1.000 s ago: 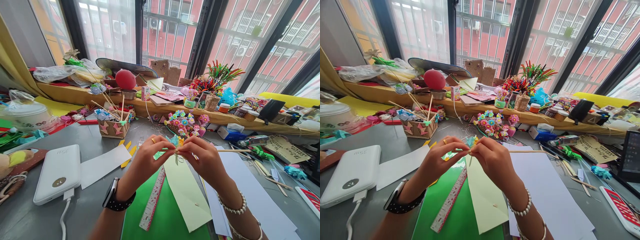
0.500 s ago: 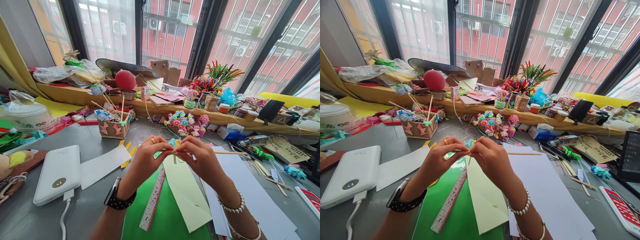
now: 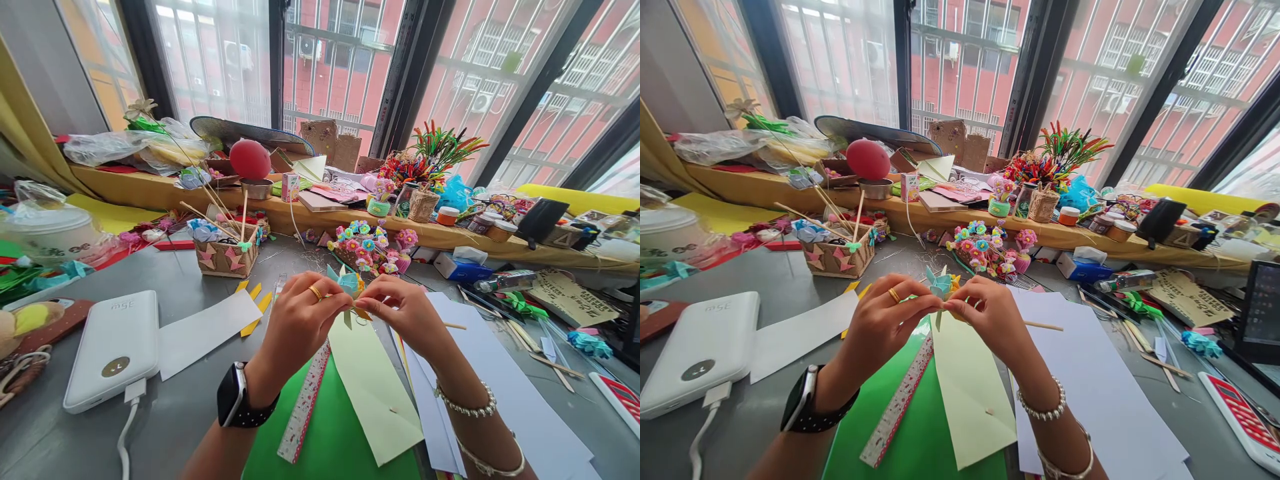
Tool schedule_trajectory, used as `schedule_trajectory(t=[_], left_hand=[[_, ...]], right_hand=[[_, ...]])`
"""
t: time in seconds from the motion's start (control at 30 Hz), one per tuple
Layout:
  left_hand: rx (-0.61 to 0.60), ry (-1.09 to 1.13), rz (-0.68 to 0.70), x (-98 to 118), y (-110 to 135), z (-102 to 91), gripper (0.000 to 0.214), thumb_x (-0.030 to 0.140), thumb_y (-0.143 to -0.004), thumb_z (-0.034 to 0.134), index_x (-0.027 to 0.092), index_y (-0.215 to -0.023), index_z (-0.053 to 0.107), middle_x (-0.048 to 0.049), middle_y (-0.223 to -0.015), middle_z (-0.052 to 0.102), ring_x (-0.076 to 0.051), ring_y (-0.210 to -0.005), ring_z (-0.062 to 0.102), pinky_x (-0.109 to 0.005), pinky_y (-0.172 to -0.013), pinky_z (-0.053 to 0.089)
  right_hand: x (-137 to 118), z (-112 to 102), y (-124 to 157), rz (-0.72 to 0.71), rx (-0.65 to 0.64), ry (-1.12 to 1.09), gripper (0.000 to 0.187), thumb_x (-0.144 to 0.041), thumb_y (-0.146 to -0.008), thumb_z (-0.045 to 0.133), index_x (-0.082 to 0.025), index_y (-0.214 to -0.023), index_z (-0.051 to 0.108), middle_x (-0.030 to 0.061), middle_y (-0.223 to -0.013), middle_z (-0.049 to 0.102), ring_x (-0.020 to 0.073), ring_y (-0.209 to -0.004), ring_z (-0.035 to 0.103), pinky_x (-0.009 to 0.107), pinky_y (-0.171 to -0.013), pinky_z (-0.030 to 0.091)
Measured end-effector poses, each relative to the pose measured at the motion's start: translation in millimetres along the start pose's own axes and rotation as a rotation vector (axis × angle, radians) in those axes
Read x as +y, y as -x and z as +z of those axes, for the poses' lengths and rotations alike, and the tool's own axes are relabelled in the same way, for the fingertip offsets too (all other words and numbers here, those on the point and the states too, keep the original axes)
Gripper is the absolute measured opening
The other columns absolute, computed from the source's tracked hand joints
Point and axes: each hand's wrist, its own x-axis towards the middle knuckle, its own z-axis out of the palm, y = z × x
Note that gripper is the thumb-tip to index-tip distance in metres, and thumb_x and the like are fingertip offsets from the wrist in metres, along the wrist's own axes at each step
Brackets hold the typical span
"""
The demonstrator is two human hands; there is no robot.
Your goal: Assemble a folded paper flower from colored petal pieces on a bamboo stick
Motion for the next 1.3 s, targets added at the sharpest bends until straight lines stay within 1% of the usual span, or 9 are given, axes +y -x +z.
schedule_trajectory(t=[0.37,0.6,0.8,0.9,0.97,1.07,1.13,1.2,1.3], left_hand=[[0.011,-0.066,0.038,2,1,-1.7,0.009,0.015,-0.079,0.055,0.021,-0.08,0.063,0.0002,-0.074,0.065,-0.017,-0.075,0.052,-0.03,-0.071,0.037],[0.056,-0.092,0.038,3,0,-2.5,0.008,0.015,-0.077,0.057,0.02,-0.079,0.063,-0.0004,-0.072,0.064,-0.016,-0.074,0.052,-0.029,-0.07,0.038],[0.057,0.021,-0.075,4,1,-4.1,0.008,0.019,-0.078,0.057,0.021,-0.079,0.065,-0.0016,-0.074,0.064,-0.017,-0.076,0.052,-0.031,-0.07,0.04],[-0.018,0.226,-0.206,0,0,-7.4,0.012,0.023,-0.077,0.059,0.021,-0.087,0.063,-0.0045,-0.087,0.06,-0.018,-0.088,0.052,-0.032,-0.078,0.041],[-0.032,0.427,-0.342,-5,0,-8.9,0.027,0.029,-0.074,0.061,0.021,-0.1,0.058,-0.0068,-0.102,0.055,-0.02,-0.099,0.05,-0.033,-0.084,0.04],[0.083,0.81,-0.662,-10,-1,-7.4,0.041,0.043,-0.078,0.052,0.021,-0.112,0.049,-0.009,-0.118,0.047,-0.022,-0.105,0.048,-0.033,-0.082,0.042],[0.148,1.088,-0.882,-10,-2,-4.2,0.043,0.048,-0.08,0.045,0.019,-0.113,0.047,-0.0099,-0.118,0.048,-0.022,-0.103,0.052,-0.033,-0.08,0.044],[0.121,1.362,-1.03,-8,-5,-1.1,0.048,0.05,-0.078,0.048,0.018,-0.113,0.047,-0.01,-0.112,0.054,-0.022,-0.098,0.055,-0.032,-0.078,0.045],[0.019,1.691,-1.078,0,-8,0.8,0.049,0.05,-0.08,0.045,0.019,-0.118,0.047,-0.0086,-0.103,0.062,-0.021,-0.092,0.06,-0.032,-0.076,0.047]], right_hand=[[-1,3,0,-0.019,0.037,-0.034,0.013,-0.029,-0.074,0.064,-0.018,-0.07,0.068,0.0029,-0.071,0.061,0.013,-0.065,0.057,0.024,-0.054,0.047],[-3,4,1,-0.116,0.09,-0.023,0.006,-0.022,-0.073,0.065,-0.018,-0.07,0.069,0.0026,-0.07,0.061,0.0131,-0.067,0.058,0.025,-0.06,0.047],[-5,6,3,-0.167,0.123,0.064,0.008,-0.02,-0.077,0.061,-0.017,-0.071,0.066,0.0023,-0.07,0.057,0.0123,-0.063,0.054,0.024,-0.054,0.045],[-5,6,3,-0.178,0.128,0.101,0.009,-0.021,-0.078,0.058,-0.017,-0.073,0.064,0.0032,-0.073,0.056,0.0133,-0.065,0.054,0.026,-0.056,0.047],[-5,5,4,-0.192,0.137,0.11,0.01,-0.021,-0.079,0.057,-0.016,-0.074,0.063,0.0038,-0.074,0.056,0.014,-0.067,0.054,0.026,-0.057,0.048],[-8,4,6,-0.244,0.152,0.114,0.009,-0.02,-0.08,0.055,-0.016,-0.075,0.061,0.0037,-0.075,0.055,0.014,-0.069,0.054,0.026,-0.059,0.048],[-12,4,7,-0.301,0.169,0.119,0.008,-0.018,-0.08,0.055,-0.016,-0.075,0.061,0.0033,-0.075,0.055,0.0134,-0.069,0.054,0.026,-0.061,0.048],[-15,5,9,-0.37,0.185,0.139,0.006,-0.017,-0.08,0.056,-0.016,-0.075,0.06,0.0028,-0.075,0.055,0.0128,-0.069,0.054,0.025,-0.062,0.048],[-20,8,11,-0.455,0.191,0.188,0.005,-0.016,-0.08,0.056,-0.016,-0.076,0.06,0.003,-0.076,0.056,0.013,-0.07,0.054,0.026,-0.062,0.047]])
